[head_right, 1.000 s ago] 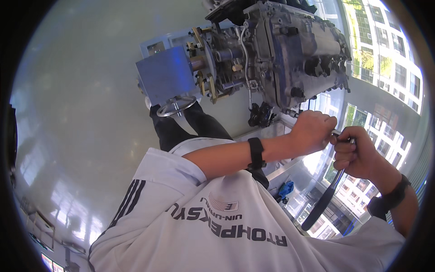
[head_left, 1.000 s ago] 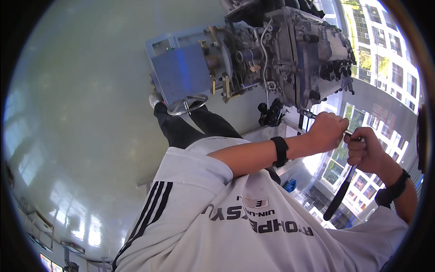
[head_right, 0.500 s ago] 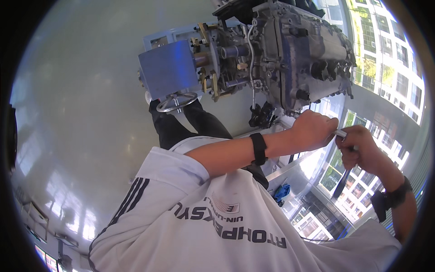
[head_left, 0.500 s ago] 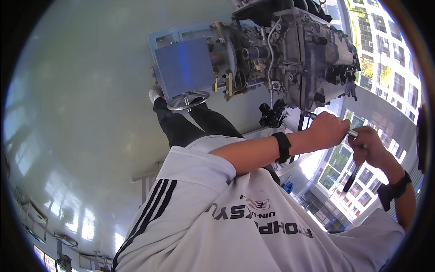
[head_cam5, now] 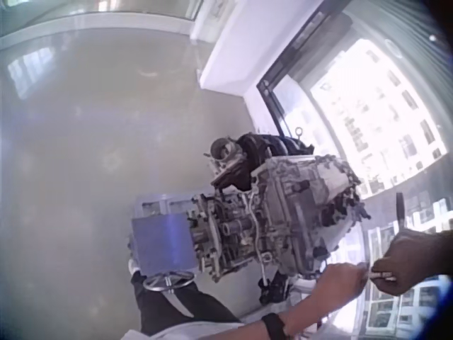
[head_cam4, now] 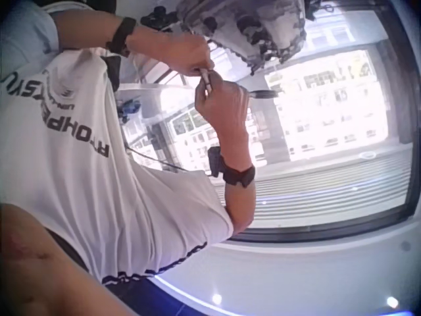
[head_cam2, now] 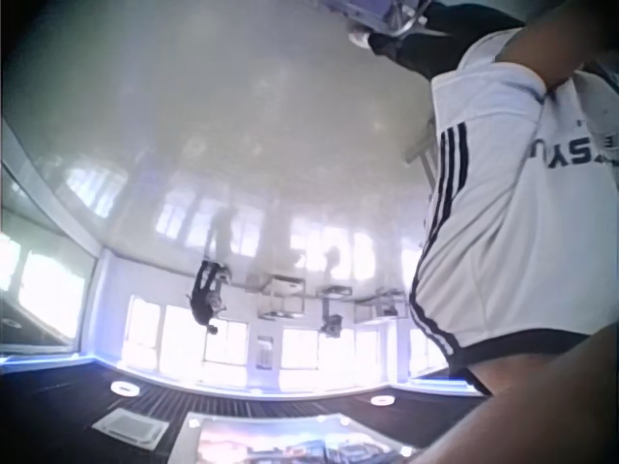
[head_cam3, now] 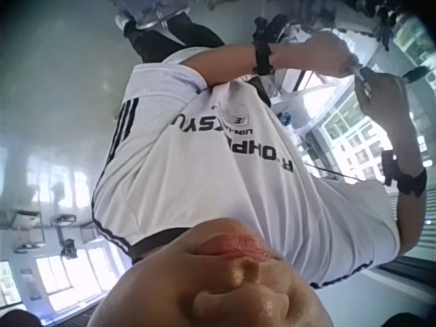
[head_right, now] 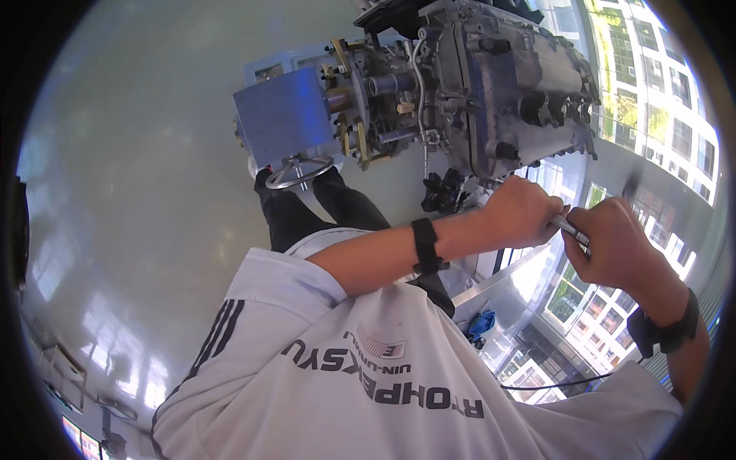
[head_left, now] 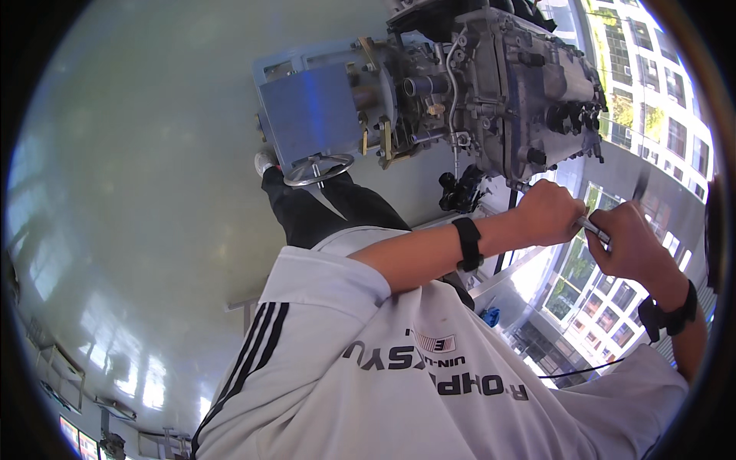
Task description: Use a ratchet and socket to tighten or loosen bolts on a vehicle engine component.
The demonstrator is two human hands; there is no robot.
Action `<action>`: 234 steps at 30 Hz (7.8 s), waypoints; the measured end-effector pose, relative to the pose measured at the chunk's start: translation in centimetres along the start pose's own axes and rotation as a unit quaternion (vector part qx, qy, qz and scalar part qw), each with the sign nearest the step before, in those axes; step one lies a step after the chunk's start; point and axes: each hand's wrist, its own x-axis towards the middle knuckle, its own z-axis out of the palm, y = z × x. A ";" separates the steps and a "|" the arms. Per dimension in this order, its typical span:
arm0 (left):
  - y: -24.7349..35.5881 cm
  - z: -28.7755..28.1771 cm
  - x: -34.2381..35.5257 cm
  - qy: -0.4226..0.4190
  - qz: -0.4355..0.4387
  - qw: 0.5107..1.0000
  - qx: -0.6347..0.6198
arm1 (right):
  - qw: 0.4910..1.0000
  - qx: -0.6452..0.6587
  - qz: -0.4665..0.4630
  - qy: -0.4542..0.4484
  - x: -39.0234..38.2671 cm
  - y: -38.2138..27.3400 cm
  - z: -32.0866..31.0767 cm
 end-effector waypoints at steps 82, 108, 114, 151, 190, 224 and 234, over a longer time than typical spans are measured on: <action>-3.5 -13.3 21.6 -0.787 0.239 0.564 -0.078 | 0.380 0.220 0.812 0.384 10.5 -6.4 -8.2; -7.1 -10.9 21.0 -0.771 0.310 0.539 -0.140 | 0.258 0.242 0.921 0.165 12.6 -3.5 -8.4; -5.6 -10.6 20.9 -0.785 0.333 0.512 -0.106 | 0.268 0.271 0.899 0.216 11.6 -5.7 -7.0; -2.3 -13.6 12.0 -0.514 -0.030 0.830 -0.213 | 0.229 0.812 0.537 0.021 5.1 -2.0 -9.8; -2.1 -12.6 11.0 -0.509 -0.025 0.819 -0.263 | 0.541 0.552 0.629 0.086 6.5 -2.7 -9.0; -2.3 -13.8 11.4 -0.418 -0.048 0.877 -0.231 | 0.718 0.471 0.511 0.033 6.5 0.6 -9.3; -3.4 -12.7 11.6 -0.589 -0.014 0.777 -0.222 | 0.784 0.441 0.436 -0.006 5.7 0.7 -8.1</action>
